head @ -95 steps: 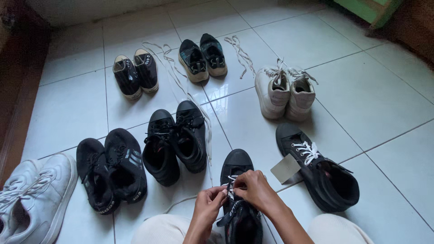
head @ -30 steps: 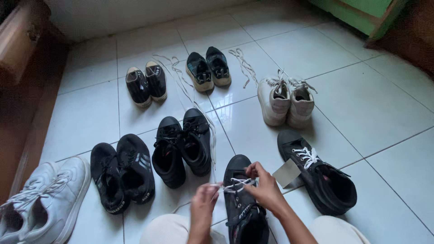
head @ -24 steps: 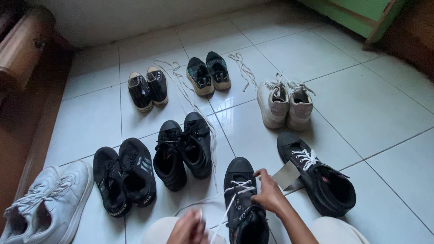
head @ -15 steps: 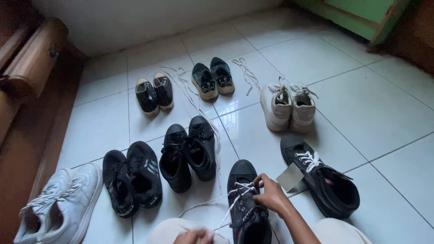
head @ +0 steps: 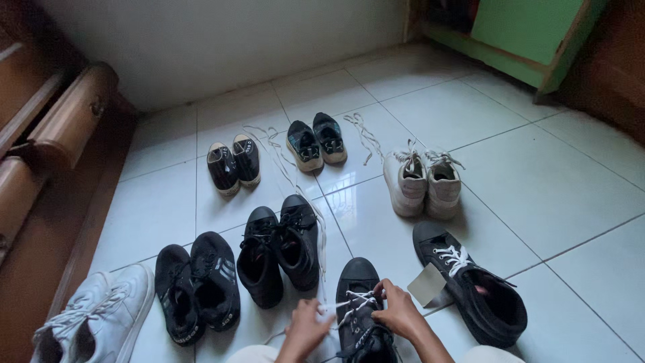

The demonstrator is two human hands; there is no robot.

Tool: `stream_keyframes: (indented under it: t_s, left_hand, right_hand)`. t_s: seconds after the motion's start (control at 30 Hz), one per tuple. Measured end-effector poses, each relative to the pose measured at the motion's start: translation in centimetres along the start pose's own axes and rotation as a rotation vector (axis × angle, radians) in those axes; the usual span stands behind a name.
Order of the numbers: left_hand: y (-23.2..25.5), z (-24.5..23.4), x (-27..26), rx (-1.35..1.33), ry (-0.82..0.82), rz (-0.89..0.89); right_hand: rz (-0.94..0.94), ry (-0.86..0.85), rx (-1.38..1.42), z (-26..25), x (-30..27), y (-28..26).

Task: The person sits on a tiled floor and laces a pair of black sneakers with white laces, threading the laces through the eyelets and tying them. Several other pairs of shoes are arranged nearby on the floor.

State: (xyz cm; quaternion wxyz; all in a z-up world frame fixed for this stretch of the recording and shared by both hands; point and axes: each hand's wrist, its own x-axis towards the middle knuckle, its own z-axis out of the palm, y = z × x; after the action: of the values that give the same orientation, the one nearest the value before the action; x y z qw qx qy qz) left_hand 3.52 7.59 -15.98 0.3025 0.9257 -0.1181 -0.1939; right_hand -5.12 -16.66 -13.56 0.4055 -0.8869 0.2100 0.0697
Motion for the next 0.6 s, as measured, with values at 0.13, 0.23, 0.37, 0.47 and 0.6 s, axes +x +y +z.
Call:
stream_keyframes:
  t_s: [0.13,0.23,0.37,0.47,0.6]
  left_hand:
    - [-1.5,-5.4,-0.1,-0.547,0.209,0.104]
    - [0.9,-11.9,-3.2,-0.829,0.228,0.072]
    - [8.2,-19.2,-7.5,-1.050,0.285,0.284]
    - [13.4,-21.9,-10.2,-1.270,0.211,0.456]
    - [17.0,-22.3,-12.3,-1.351,0.154,0.530]
  right_hand:
    - [0.030,-0.037,0.004,-0.8,-0.4,-0.7]
    - [-0.003,-0.022,0.006,-1.4,-1.2,-1.8]
    - [0.219,-0.110,0.148,-2.6,-2.5,-3.6]
    - [0.335,-0.150,0.249,-3.7,-3.3,-4.8]
    - [0.229,-0.052,0.215,-3.9,-4.0,-5.0]
